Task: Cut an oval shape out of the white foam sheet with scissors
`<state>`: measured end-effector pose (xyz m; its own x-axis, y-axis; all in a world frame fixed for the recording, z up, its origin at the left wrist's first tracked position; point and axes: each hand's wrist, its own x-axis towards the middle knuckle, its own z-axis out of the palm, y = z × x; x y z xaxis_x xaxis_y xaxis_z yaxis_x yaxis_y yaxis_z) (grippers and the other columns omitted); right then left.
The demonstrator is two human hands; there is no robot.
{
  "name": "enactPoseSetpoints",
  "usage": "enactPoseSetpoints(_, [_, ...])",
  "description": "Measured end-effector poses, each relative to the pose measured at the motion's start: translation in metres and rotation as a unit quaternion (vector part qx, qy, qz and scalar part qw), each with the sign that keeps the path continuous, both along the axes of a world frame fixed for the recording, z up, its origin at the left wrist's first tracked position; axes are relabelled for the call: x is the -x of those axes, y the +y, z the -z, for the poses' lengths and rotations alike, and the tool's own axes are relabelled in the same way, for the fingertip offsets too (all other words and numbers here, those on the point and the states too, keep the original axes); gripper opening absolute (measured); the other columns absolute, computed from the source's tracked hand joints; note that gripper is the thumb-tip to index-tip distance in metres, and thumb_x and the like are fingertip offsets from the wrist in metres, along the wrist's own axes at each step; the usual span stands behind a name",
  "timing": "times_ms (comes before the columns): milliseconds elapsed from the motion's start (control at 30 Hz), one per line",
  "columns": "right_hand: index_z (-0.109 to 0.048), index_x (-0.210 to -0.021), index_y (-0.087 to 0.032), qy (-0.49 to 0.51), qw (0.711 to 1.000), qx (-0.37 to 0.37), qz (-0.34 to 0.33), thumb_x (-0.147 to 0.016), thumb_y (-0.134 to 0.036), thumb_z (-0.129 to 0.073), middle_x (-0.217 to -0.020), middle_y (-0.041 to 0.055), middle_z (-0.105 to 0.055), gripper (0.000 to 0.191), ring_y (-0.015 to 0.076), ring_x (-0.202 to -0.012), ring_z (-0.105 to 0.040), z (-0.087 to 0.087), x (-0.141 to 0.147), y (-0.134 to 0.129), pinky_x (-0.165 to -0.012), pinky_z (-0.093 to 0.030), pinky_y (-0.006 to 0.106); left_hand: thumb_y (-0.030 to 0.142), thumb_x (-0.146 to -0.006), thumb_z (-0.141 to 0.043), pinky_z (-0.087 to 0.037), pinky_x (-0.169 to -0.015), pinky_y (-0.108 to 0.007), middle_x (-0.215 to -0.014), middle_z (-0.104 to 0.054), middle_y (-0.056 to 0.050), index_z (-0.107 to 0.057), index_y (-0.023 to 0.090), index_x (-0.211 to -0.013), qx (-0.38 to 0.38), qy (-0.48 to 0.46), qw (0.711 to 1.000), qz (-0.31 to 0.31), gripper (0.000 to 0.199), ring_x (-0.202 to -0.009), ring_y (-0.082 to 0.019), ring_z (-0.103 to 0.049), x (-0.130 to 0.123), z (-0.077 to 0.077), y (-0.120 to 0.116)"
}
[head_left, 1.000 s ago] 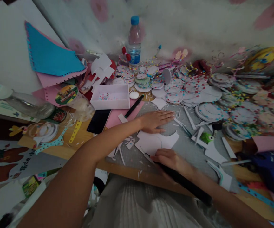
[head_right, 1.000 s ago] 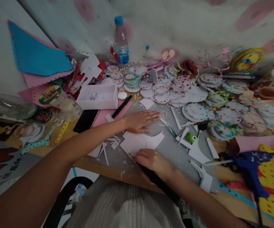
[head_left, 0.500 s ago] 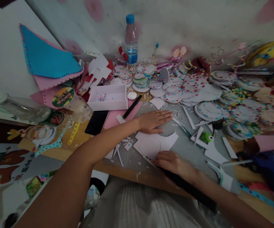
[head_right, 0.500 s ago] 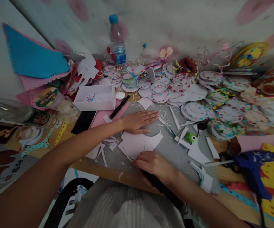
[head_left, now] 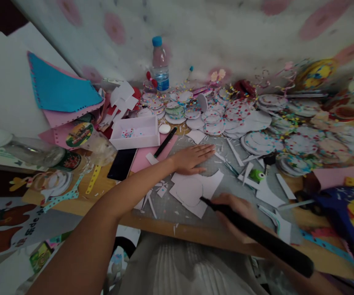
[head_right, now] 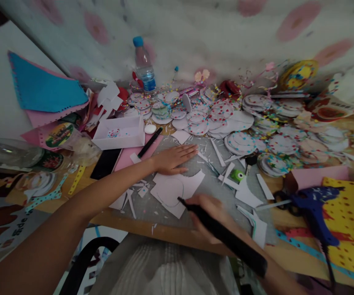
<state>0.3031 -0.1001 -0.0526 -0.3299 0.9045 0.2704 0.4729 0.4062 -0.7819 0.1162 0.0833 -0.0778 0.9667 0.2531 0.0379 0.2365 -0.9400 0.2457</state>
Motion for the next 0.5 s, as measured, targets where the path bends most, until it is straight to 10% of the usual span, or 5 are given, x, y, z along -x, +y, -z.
enactPoseSetpoints(233, [-0.058,-0.099,-0.021,0.108,0.938,0.06,0.323,-0.088,-0.03,-0.054,-0.076,0.0022,-0.06,0.014,0.0178,-0.061,-0.057,0.007,-0.016,-0.017,-0.05,-0.046,0.027,0.037,-0.094,-0.035,-0.025,-0.113,-0.044,-0.157,-0.013,-0.02,-0.013,0.009,-0.148,0.031,-0.062,0.996,-0.05,0.065,-0.145,-0.024,-0.015,0.003,0.001,0.001])
enactPoseSetpoints(500, [-0.062,-0.094,-0.022,0.251,0.866,0.155,0.403,-0.079,-0.037,-0.063,-0.068,-0.0014,-0.058,0.021,0.0153,-0.055,-0.052,0.01,-0.011,-0.027,-0.048,-0.041,0.025,0.022,-0.089,-0.04,-0.039,-0.103,-0.044,-0.14,-0.044,-0.019,-0.045,0.011,-0.129,-0.014,-0.104,0.977,-0.184,0.042,-0.129,-0.026,-0.043,-0.004,-0.005,-0.007])
